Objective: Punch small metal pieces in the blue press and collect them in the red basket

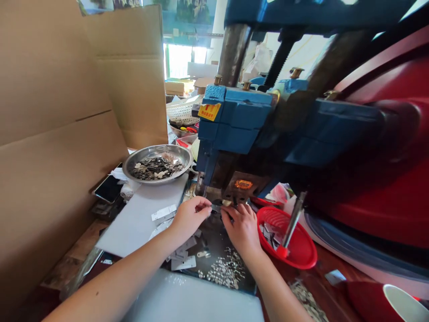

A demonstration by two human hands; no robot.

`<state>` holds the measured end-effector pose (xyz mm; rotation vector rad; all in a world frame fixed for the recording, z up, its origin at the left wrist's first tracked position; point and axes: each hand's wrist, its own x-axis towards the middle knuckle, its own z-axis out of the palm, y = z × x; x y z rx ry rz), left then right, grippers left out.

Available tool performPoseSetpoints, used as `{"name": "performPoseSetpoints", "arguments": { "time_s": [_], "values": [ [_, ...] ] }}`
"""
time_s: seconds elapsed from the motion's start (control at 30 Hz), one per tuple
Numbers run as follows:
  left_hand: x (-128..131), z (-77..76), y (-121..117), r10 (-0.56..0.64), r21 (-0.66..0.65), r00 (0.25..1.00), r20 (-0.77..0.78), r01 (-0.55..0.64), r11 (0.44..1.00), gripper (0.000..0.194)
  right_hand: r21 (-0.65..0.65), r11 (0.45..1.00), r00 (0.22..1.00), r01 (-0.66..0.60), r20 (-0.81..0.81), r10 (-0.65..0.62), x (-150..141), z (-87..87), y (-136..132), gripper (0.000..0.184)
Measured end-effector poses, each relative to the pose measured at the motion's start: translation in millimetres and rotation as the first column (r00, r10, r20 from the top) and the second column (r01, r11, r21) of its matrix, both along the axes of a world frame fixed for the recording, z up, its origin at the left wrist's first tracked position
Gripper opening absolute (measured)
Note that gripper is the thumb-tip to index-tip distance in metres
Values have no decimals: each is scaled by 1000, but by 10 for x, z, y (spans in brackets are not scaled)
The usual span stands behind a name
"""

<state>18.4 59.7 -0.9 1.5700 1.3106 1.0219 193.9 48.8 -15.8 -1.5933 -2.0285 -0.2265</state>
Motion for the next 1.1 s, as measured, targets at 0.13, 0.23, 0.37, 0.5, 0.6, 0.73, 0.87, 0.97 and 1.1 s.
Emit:
{"name": "performPoseSetpoints", "arguments": {
  "time_s": [0.13, 0.23, 0.37, 0.5, 0.6, 0.73, 0.87, 0.97, 1.1],
  "values": [
    [74, -11, 83, 23, -22, 1000, -10, -24, 999, 15, 2, 996, 991, -85, 107, 85, 50, 60, -162, 25],
    [147, 12, 119, 30, -45, 1000, -3, -30, 999, 14, -31, 996, 989, -88, 117, 91, 71, 73, -202, 27],
    [237, 20, 148, 65, -49, 998, 23, -64, 997, 14, -64, 996, 993, -57, 103, 63, 54, 59, -168, 29],
    [240, 6, 156, 120, -68, 992, 41, -117, 991, 14, -24, 998, 992, -58, 112, 61, 31, 88, -179, 27],
    [210, 4, 150, 116, -72, 993, 31, -114, 991, 13, 0, 997, 991, -72, 117, 71, 33, 111, -209, 26],
    [217, 0, 140, 108, -66, 994, 4, -107, 992, 14, -17, 995, 992, -97, 77, 98, 81, 55, -198, 27],
    [272, -38, 153, 67, -51, 997, -49, -70, 996, 15, 1, 993, 992, -116, -51, 116, 153, -62, -163, 31],
    [294, -81, 177, 81, 4, 989, -125, -81, 997, 14, -13, 992, 991, -124, -60, 123, 178, -101, -153, 29],
    [267, -115, 200, 101, 83, 962, -253, -83, 993, 12, -43, 991, 991, -128, -29, 127, 180, -88, -156, 29]
  ]
}}
